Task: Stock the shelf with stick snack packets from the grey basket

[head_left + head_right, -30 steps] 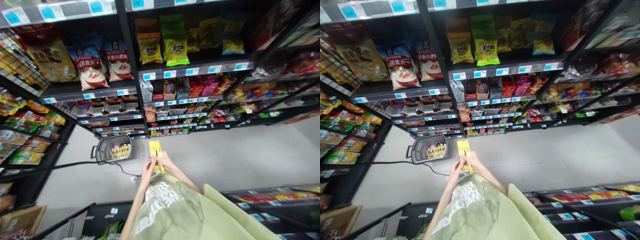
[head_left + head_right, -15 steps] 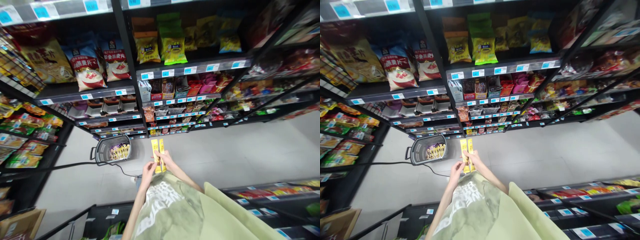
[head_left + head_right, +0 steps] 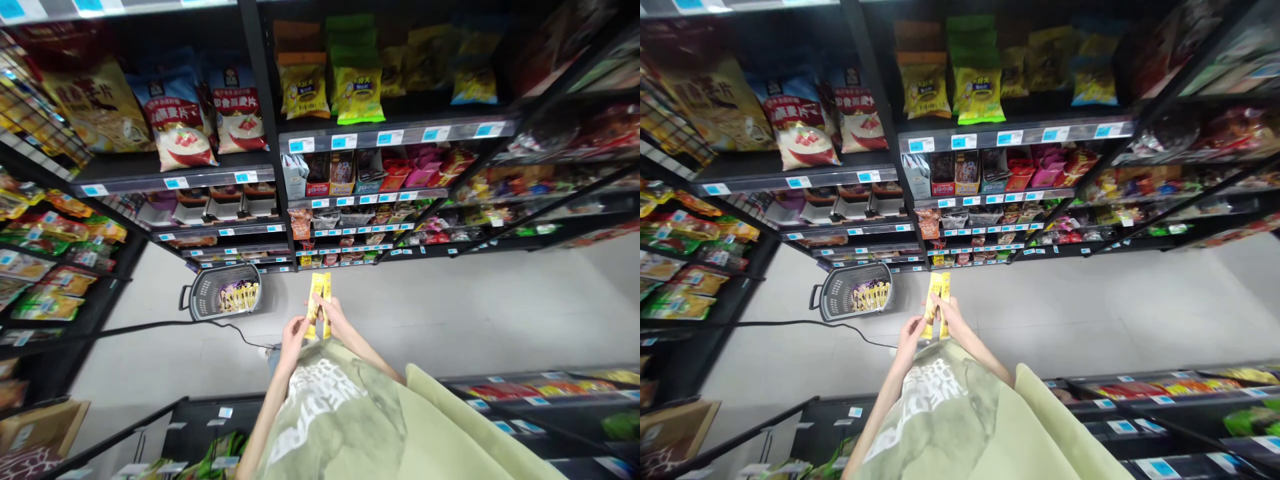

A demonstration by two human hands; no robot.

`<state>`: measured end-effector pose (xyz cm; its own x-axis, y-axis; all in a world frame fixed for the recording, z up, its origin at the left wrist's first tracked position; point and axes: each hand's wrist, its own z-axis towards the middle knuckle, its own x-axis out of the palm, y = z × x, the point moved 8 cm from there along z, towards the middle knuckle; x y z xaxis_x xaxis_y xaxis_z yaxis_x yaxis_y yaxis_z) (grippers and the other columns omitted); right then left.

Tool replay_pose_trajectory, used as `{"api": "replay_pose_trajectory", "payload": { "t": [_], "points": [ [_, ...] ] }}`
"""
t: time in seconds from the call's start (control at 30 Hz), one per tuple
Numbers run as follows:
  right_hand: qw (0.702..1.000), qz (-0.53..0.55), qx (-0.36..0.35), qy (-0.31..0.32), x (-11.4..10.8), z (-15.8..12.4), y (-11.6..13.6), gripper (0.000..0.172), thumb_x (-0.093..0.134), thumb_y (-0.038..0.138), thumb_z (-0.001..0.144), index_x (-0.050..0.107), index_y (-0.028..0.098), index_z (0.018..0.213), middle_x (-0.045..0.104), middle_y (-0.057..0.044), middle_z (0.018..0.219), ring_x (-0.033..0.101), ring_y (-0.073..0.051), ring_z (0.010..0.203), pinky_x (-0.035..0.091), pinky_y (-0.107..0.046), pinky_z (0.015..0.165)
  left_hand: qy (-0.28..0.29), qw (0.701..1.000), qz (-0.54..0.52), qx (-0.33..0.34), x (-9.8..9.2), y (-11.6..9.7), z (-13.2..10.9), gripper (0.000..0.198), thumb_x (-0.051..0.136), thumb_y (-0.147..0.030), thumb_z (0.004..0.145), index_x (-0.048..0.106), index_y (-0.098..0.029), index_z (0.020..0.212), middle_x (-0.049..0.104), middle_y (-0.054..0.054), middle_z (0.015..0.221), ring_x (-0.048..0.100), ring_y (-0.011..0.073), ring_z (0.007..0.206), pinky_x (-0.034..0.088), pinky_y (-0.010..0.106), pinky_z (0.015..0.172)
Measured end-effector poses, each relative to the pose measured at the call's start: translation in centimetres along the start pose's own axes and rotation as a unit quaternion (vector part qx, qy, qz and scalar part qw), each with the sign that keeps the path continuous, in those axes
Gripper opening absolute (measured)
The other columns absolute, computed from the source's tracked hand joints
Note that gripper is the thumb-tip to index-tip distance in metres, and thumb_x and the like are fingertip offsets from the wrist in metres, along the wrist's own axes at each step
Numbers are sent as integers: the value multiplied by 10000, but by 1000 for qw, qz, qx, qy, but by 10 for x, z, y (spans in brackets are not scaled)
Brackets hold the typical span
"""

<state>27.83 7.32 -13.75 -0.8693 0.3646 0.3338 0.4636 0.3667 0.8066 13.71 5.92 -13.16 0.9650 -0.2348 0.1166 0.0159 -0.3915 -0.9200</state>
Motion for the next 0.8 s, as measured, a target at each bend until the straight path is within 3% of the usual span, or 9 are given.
{"api": "replay_pose_trajectory", "payload": {
  "t": [0.13,0.3,0.4,0.8],
  "points": [
    [1000,-5,-10,-12,-5,0,0,395,790,496,749,738,104,757,489,21,403,342,-61,395,243,-206,401,1,1000,10,-4,-2,4,0,431,743,-565,782,721,-143,867,706,51,796,602,163,740,445,241,703],
    [1000,-5,-12,-26,-8,3,-4,375,830,468,695,733,111,753,715,-90,673,364,-56,402,227,-223,368,6,1000,21,-11,-4,7,1,431,751,-560,774,731,-136,851,710,54,798,598,161,725,441,243,688],
    [999,-6,-16,-31,-9,4,-4,384,830,477,693,732,112,758,752,-126,791,370,-52,406,233,-224,361,10,1000,19,-8,-2,6,1,430,747,-562,778,731,-137,847,718,56,806,607,164,730,442,247,697],
    [1000,4,-16,-24,-3,1,3,401,878,487,617,696,143,714,706,-79,699,384,-66,444,298,-242,414,10,1000,2,-2,0,4,0,452,800,-550,723,772,-129,887,746,88,870,644,194,805,479,273,752]
  ]
}}
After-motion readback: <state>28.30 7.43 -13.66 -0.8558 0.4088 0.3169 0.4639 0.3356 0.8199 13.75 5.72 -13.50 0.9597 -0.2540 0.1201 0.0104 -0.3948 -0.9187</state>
